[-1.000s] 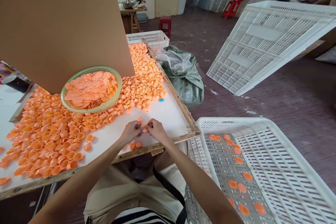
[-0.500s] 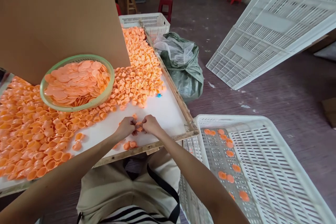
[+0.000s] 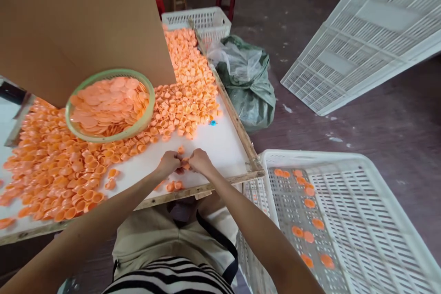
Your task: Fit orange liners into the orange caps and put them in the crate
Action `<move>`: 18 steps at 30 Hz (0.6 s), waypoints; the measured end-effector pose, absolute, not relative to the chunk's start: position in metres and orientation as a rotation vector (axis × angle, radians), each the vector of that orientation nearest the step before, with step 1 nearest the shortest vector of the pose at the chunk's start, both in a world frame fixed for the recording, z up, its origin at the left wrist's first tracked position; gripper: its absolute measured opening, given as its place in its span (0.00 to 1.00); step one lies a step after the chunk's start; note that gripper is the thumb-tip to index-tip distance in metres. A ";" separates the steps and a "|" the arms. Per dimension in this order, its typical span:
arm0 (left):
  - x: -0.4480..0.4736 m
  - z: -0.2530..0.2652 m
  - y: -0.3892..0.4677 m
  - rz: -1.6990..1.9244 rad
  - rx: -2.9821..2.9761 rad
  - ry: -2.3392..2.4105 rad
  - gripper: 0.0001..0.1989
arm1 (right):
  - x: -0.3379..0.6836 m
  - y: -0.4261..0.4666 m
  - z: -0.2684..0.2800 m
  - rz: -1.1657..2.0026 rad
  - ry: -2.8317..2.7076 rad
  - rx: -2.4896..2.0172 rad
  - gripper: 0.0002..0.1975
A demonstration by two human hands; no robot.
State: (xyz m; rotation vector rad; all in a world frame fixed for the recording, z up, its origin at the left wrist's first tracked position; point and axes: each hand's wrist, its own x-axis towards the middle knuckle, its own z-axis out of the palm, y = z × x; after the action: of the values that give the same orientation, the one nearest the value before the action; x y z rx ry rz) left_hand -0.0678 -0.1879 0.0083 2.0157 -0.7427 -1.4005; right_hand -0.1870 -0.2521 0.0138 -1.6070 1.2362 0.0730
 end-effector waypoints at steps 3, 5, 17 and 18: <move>-0.077 0.011 -0.175 -1.244 2.083 -0.871 0.03 | -0.188 -0.239 0.012 -0.080 1.193 -1.580 0.06; -0.082 0.018 -0.164 -1.147 2.105 -1.007 0.04 | -0.196 -0.231 0.014 -0.188 1.175 -1.552 0.05; 0.075 0.149 -0.178 0.196 2.231 -1.478 0.12 | -0.499 -0.232 -0.009 -0.924 2.082 -1.394 0.14; 0.089 0.151 -0.182 0.236 2.272 -1.489 0.13 | -0.515 -0.227 -0.021 -0.872 2.136 -1.373 0.13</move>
State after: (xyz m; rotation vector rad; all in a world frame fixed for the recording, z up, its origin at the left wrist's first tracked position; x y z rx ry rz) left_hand 0.0895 -0.1822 0.1512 2.2715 -1.4889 0.2361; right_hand -0.5146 -0.2273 -0.0212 -1.3728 2.1355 -0.8721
